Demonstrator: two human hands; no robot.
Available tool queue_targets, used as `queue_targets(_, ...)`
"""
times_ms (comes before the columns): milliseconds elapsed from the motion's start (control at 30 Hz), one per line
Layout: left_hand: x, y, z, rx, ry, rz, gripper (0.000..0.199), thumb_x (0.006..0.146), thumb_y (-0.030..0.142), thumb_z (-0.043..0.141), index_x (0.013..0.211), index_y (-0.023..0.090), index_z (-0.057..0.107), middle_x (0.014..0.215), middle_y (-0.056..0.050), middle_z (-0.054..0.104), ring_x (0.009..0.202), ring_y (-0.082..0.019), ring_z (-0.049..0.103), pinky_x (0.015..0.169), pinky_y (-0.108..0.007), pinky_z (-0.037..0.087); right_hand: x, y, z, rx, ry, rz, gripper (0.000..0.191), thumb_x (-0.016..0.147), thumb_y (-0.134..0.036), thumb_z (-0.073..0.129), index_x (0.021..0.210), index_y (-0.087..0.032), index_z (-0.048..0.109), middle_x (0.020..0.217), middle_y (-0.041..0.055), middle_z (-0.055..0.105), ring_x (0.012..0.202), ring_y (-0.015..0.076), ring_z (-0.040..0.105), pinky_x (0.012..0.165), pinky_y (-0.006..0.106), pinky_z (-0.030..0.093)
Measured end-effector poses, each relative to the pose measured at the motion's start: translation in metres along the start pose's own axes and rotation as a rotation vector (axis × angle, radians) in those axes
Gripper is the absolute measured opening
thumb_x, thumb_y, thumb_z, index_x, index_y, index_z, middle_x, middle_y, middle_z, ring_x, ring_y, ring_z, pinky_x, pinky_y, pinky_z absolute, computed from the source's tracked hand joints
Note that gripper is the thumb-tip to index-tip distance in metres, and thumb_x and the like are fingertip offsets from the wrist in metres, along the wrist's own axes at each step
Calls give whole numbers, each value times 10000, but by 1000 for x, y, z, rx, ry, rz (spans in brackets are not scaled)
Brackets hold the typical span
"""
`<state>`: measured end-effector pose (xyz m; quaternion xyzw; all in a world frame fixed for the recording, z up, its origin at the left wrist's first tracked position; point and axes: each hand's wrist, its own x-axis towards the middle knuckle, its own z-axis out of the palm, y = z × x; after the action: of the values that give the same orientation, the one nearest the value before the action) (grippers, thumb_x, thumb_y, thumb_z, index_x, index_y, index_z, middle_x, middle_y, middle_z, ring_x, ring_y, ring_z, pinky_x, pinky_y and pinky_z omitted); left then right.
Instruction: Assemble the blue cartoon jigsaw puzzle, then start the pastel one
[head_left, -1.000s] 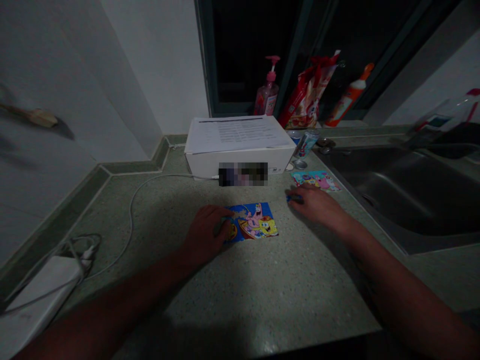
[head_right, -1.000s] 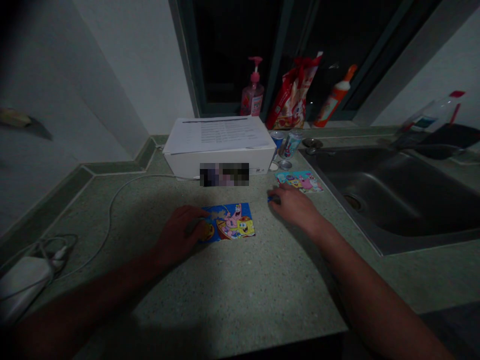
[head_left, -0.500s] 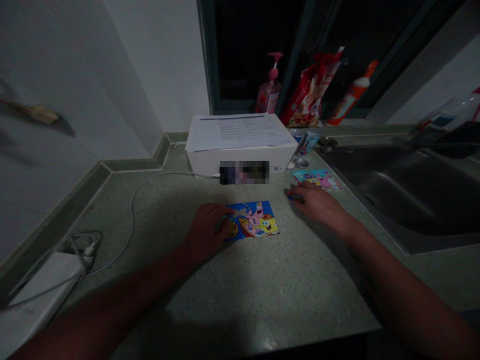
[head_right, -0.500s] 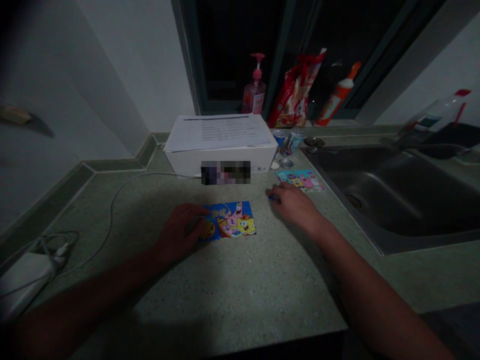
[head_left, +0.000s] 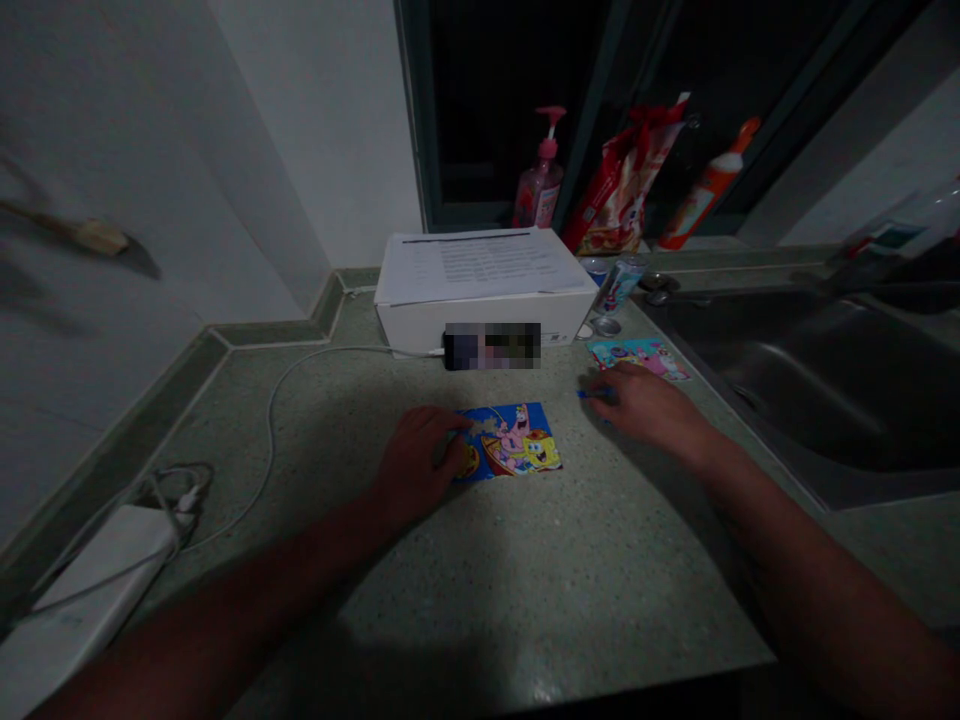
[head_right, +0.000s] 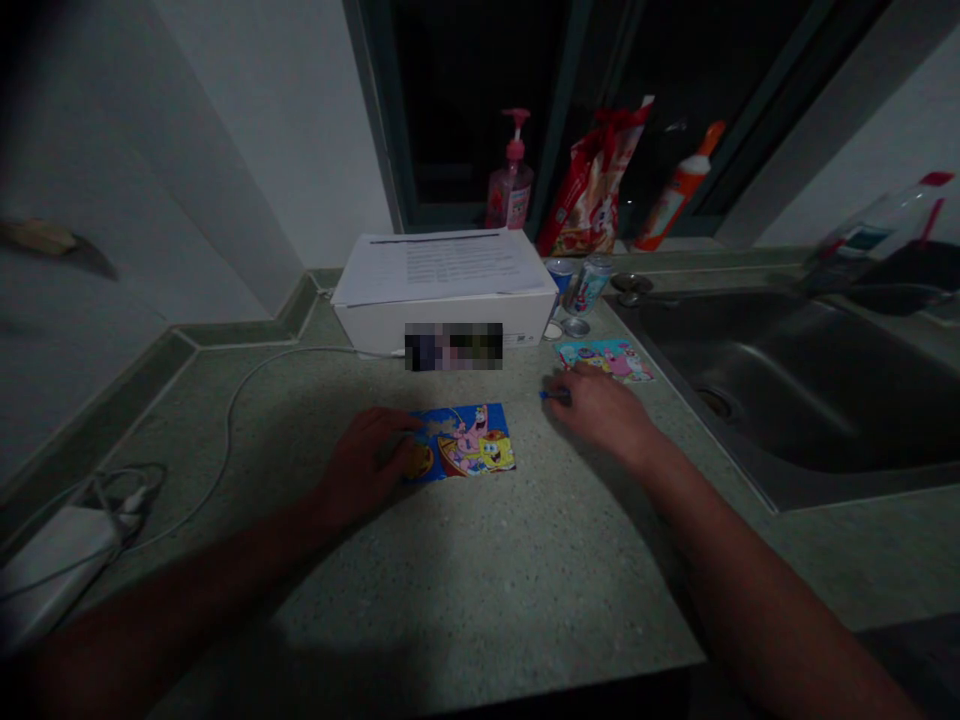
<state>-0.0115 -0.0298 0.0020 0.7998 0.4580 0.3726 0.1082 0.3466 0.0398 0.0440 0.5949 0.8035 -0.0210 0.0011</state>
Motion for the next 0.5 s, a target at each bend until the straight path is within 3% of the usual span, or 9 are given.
queue_targets(167, 2, 0, 1, 19, 16, 1, 205, 1026, 256, 555, 1102, 260, 745, 1034, -89, 800, 992, -286, 746, 892, -533, 650, -3, 21, -16, -52, 114, 98, 329, 1069, -230, 514, 1196, -156, 808, 1250, 177, 768, 1146, 303, 724, 1004, 371, 541)
queue_targets(267, 3, -1, 2, 24, 31, -1, 209, 1018, 258, 556, 1096, 264, 750, 1028, -84, 799, 987, -288, 749, 898, -539, 650, -5, 30, -21, -108, 77, 157, 315, 1047, -215, 542, 1174, -165, 826, 1215, 170, 787, 1084, 302, 753, 958, 357, 558)
queue_targets(400, 3, -1, 1, 29, 8, 17, 221, 1007, 262, 559, 1113, 274, 752, 1038, -88, 799, 990, -296, 751, 904, -553, 651, -5, 29, -17, -116, 11, 88, 362, 1034, -177, 514, 1201, -190, 834, 1251, 161, 798, 1141, 324, 753, 974, 390, 568)
queue_targets(500, 4, 0, 1, 25, 0, 5, 219, 994, 259, 567, 1095, 272, 761, 1031, -80, 798, 985, -302, 753, 903, -542, 652, -5, 27, -11, -61, 34, 57, 347, 1010, -171, 532, 1134, -222, 851, 1222, 130, 816, 1142, 313, 754, 990, 390, 572)
